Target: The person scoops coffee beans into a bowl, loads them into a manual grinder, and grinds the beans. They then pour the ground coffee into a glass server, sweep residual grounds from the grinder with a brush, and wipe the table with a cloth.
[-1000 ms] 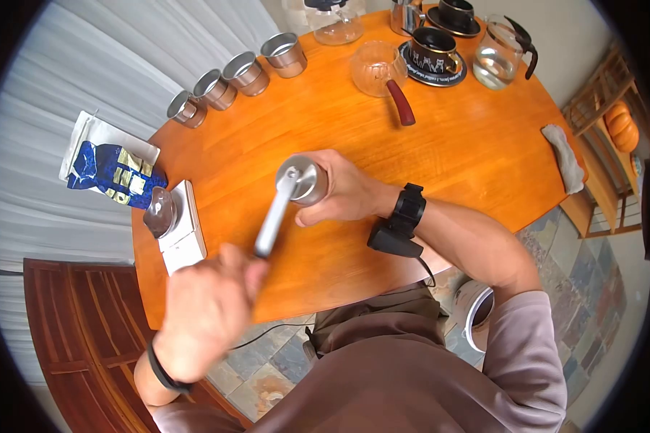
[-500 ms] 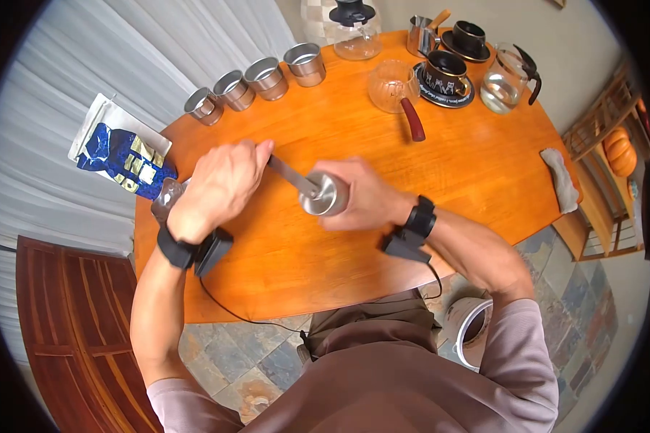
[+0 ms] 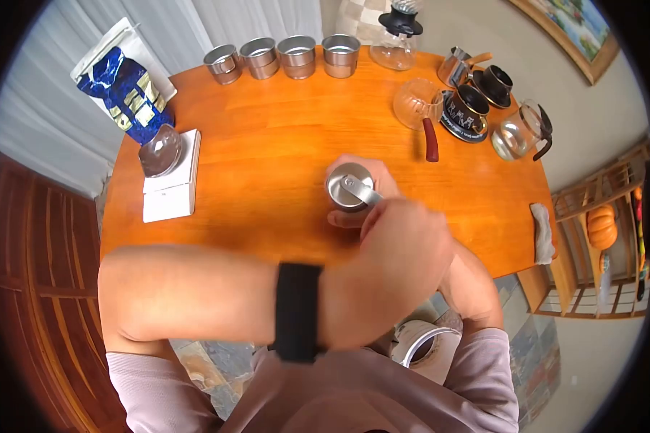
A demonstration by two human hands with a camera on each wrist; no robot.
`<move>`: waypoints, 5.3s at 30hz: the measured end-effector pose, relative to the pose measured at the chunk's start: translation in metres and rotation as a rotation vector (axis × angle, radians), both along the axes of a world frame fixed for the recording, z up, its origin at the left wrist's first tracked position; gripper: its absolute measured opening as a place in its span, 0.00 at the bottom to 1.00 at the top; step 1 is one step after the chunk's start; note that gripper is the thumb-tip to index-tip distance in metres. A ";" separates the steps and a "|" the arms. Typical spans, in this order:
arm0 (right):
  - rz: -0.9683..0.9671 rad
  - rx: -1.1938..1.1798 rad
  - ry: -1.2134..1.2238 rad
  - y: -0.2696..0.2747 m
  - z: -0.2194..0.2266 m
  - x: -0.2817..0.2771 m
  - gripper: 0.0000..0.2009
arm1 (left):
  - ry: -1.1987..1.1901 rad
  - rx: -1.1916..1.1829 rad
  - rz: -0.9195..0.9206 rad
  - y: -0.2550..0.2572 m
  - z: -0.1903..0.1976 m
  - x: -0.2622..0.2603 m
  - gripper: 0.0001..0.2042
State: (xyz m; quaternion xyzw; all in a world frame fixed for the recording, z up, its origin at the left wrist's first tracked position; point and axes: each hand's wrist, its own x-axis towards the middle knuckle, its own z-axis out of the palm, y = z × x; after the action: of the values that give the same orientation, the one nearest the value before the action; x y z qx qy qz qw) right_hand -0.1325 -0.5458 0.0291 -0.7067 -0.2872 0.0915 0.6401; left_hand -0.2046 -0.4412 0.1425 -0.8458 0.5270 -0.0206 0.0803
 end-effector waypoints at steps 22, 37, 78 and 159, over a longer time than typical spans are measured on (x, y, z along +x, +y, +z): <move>0.035 -0.116 -0.397 0.027 -0.003 -0.003 0.16 | -0.187 -0.389 0.074 0.165 -0.039 0.114 0.11; 0.062 -0.080 -0.292 0.015 -0.008 0.013 0.16 | 0.060 -0.091 0.500 0.078 -0.038 -0.065 0.16; 0.039 0.167 0.137 0.023 -0.017 0.021 0.15 | 0.034 -0.209 0.695 0.180 -0.051 0.033 0.12; -0.335 -0.253 -0.680 -0.023 0.025 -0.012 0.36 | 0.650 -1.355 0.326 0.066 -0.125 0.071 0.53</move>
State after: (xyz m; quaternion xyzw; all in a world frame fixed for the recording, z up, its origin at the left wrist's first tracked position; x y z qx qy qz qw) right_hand -0.1444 -0.5689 0.0542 -0.8070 -0.3501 -0.2185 0.4225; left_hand -0.1335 -0.3748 0.0172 -0.7408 0.2648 -0.0771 -0.6125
